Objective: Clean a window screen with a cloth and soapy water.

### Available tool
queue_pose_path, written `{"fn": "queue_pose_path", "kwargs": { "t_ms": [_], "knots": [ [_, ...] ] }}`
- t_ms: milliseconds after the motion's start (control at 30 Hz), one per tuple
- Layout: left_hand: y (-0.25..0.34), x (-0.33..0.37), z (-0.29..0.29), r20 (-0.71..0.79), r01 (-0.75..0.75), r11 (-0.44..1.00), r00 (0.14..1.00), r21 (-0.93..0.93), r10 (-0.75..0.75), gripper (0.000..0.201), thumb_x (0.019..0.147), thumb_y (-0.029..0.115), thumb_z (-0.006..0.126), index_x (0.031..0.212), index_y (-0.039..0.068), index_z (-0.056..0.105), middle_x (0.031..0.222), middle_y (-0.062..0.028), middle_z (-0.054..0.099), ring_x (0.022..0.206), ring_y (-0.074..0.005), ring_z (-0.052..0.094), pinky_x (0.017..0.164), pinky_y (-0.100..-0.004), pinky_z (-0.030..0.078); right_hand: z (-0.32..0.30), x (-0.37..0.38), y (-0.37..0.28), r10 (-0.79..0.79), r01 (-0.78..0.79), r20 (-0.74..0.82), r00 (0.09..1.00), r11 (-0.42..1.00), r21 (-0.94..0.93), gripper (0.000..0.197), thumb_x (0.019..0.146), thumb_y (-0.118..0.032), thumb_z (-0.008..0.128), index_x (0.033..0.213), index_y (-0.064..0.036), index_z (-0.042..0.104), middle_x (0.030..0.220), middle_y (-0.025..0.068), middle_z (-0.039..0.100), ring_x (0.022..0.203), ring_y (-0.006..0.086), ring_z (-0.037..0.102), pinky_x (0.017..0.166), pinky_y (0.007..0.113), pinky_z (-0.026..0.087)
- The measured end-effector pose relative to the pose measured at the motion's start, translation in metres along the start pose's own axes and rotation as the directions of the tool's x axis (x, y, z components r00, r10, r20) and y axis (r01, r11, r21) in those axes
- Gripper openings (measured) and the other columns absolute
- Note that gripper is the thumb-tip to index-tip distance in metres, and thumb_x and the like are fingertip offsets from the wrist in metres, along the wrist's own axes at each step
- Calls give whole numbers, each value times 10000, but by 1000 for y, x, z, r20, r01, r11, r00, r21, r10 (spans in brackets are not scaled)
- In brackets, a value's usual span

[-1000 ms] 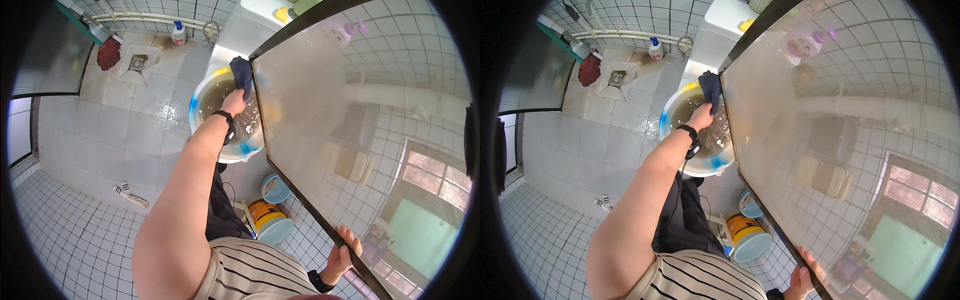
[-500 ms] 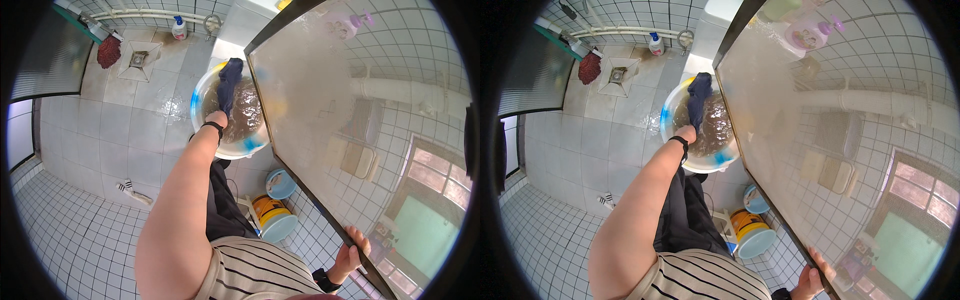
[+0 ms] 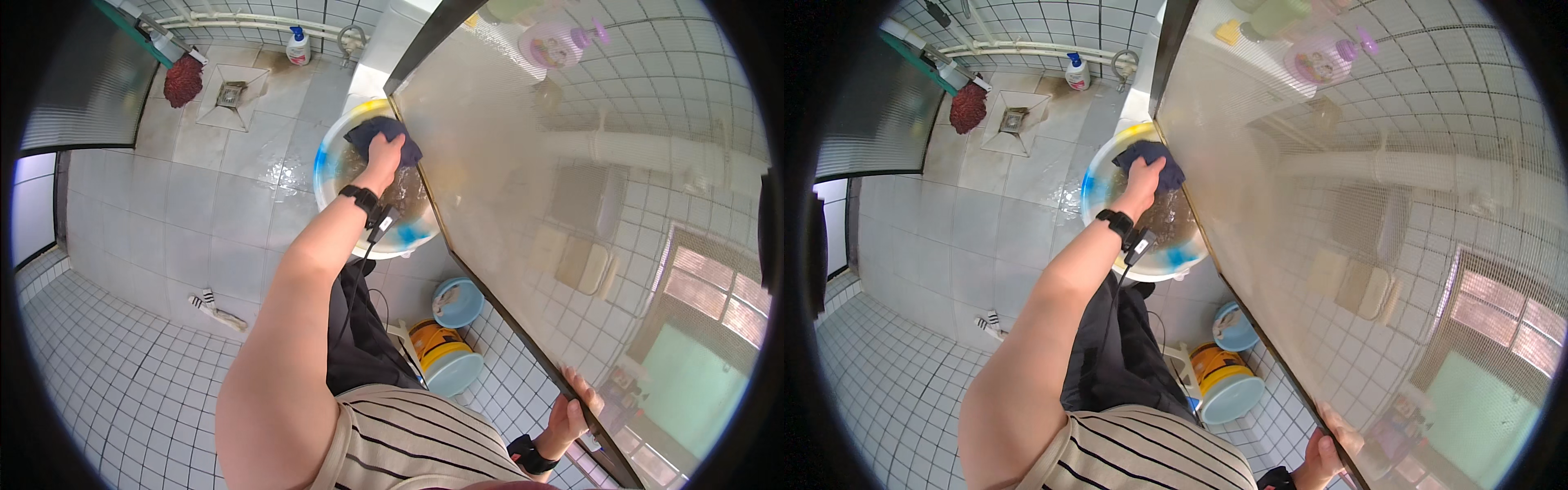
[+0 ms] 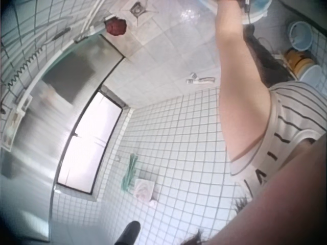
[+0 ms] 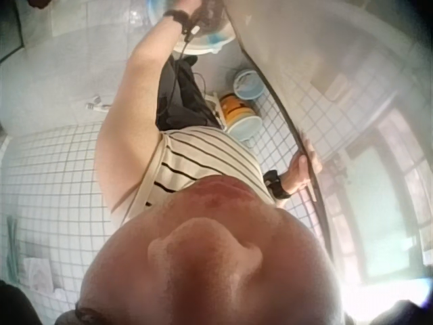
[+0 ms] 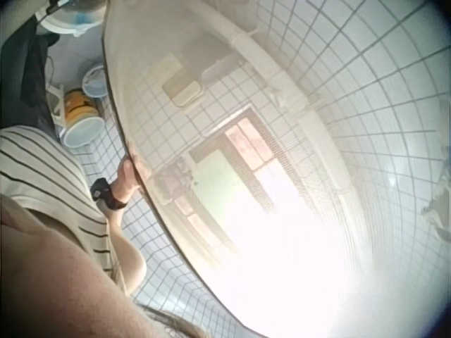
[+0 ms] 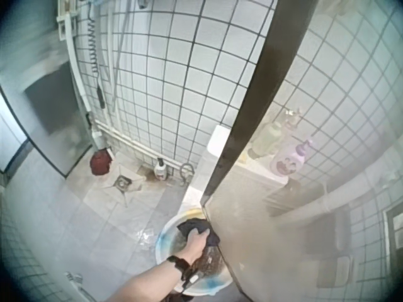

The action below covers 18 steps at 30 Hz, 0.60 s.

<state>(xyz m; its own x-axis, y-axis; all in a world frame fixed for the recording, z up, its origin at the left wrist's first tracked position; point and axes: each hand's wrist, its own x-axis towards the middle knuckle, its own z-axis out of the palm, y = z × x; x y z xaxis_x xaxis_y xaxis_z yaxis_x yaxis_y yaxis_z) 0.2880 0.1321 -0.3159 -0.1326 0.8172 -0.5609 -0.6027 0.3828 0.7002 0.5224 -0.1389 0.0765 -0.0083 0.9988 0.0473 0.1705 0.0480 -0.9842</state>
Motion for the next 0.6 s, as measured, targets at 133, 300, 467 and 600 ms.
{"fn": "queue_pose_path", "kwargs": {
  "t_ms": [133, 300, 467, 600],
  "knots": [
    [34, 17, 23, -92, -192, 969, 974, 157, 208, 217, 800, 99, 566, 941, -63, 532, 842, -113, 579, 747, -188, 539, 659, -299, 423, -3, -3, 0, 12, -12, -29, 1000, 1000, -7, 338, 780, -32, 519, 1114, -82, 535, 1109, 186, 557, 1059, 353, 514, 959, 526, 313],
    [37, 49, 12, 38, -175, 971, 985, 163, 171, 193, 789, 68, 547, 958, -25, 551, 856, -62, 586, 750, -154, 541, 665, -281, 428, 8, 3, -1, -33, 33, -42, 999, 999, 0, 342, 774, -39, 528, 1113, -81, 536, 1079, 188, 572, 1039, 352, 528, 955, 519, 319],
    [38, 3, 37, 80, -173, 962, 984, 209, 160, 200, 724, 73, 548, 872, -62, 552, 802, -100, 585, 723, -181, 551, 629, -300, 431, 11, 3, 2, -36, 38, -109, 993, 999, 11, 323, 758, -21, 545, 1079, -56, 551, 1042, 209, 582, 1000, 362, 549, 925, 530, 346],
    [34, -49, 62, 141, -49, 993, 988, -109, 64, 219, 716, 92, 558, 869, -63, 549, 790, -97, 579, 698, -183, 549, 618, -304, 430, 17, 9, 3, -62, 61, -37, 997, 997, -41, 342, 766, -27, 506, 1106, -50, 543, 1077, 216, 564, 1021, 374, 535, 943, 528, 337]
  ]
}}
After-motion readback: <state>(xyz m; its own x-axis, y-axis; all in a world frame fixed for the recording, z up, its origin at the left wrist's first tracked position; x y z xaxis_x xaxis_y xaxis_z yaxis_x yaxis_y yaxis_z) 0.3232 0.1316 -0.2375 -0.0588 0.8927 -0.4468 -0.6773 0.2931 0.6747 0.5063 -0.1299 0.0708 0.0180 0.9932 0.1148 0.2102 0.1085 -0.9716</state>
